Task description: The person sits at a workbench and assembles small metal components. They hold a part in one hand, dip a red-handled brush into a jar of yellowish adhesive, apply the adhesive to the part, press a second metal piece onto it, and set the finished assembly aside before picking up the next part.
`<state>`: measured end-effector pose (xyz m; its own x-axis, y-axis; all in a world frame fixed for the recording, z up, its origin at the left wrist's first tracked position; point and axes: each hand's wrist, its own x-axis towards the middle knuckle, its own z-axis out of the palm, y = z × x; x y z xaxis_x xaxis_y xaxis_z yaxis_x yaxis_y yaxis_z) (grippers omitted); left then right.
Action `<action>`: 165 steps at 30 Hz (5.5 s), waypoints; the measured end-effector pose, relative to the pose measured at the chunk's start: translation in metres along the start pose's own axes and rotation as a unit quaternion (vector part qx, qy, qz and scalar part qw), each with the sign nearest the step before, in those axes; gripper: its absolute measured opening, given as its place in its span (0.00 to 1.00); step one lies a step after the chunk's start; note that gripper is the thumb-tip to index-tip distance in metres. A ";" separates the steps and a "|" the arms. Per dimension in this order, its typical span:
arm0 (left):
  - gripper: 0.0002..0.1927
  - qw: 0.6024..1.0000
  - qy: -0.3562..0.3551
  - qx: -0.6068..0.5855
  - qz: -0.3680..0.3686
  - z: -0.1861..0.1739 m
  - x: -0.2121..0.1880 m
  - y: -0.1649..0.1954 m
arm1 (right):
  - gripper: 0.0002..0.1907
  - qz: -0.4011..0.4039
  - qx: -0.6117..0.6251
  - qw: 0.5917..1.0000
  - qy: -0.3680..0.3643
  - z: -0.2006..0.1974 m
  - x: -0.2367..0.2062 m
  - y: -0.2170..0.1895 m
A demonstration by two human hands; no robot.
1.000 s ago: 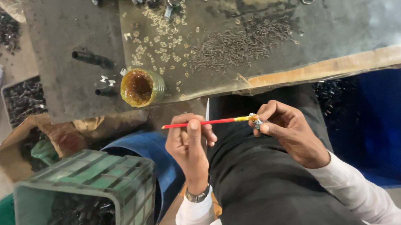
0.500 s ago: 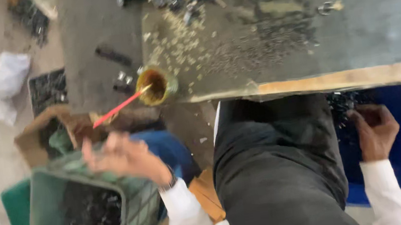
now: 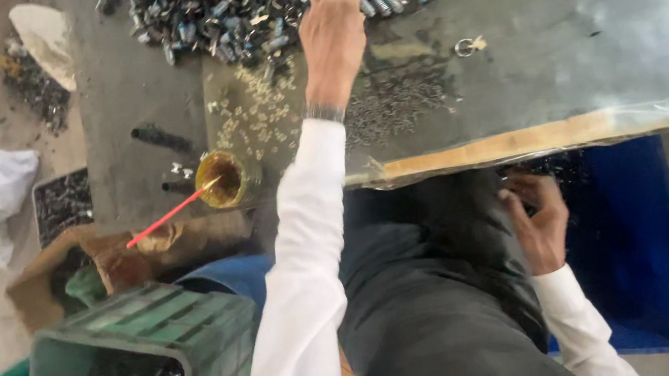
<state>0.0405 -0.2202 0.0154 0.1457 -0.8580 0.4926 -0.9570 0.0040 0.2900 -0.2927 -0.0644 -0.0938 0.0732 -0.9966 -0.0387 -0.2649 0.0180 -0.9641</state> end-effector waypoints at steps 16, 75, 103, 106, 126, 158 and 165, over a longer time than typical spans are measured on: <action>0.10 0.997 0.013 -0.031 -0.071 -0.045 -0.011 -0.007 | 0.11 0.007 0.097 0.961 -0.261 0.010 -0.014 -0.079; 0.08 0.880 -0.043 -0.412 -0.233 -0.114 -0.208 0.088 | 0.10 -0.101 -0.050 0.979 -0.167 0.045 -0.027 -0.095; 0.03 0.920 -0.028 -0.340 -0.190 -0.126 -0.193 0.084 | 0.11 0.077 0.159 0.945 -0.275 0.027 -0.026 -0.063; 0.03 0.926 -0.037 -0.334 -0.174 -0.125 -0.194 0.087 | 0.06 0.088 0.205 0.931 -0.289 0.028 -0.027 -0.061; 0.04 0.937 -0.034 -0.301 -0.174 -0.118 -0.195 0.076 | 0.13 0.124 0.354 0.918 -0.125 0.026 -0.022 -0.047; 0.23 0.998 -0.058 -0.033 0.004 -0.007 -0.173 0.122 | 0.17 0.113 0.289 0.922 -0.233 -0.017 0.003 0.008; 0.24 0.996 -0.040 -0.043 0.060 -0.021 -0.175 0.128 | 0.13 0.165 0.315 0.890 -0.284 -0.034 0.030 -0.019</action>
<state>-0.1020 -0.0583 -0.0167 0.0087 -0.8866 0.4624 -0.9405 0.1498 0.3050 -0.3179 -0.0975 -0.0675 0.6132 -0.7299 -0.3020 0.2162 0.5228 -0.8246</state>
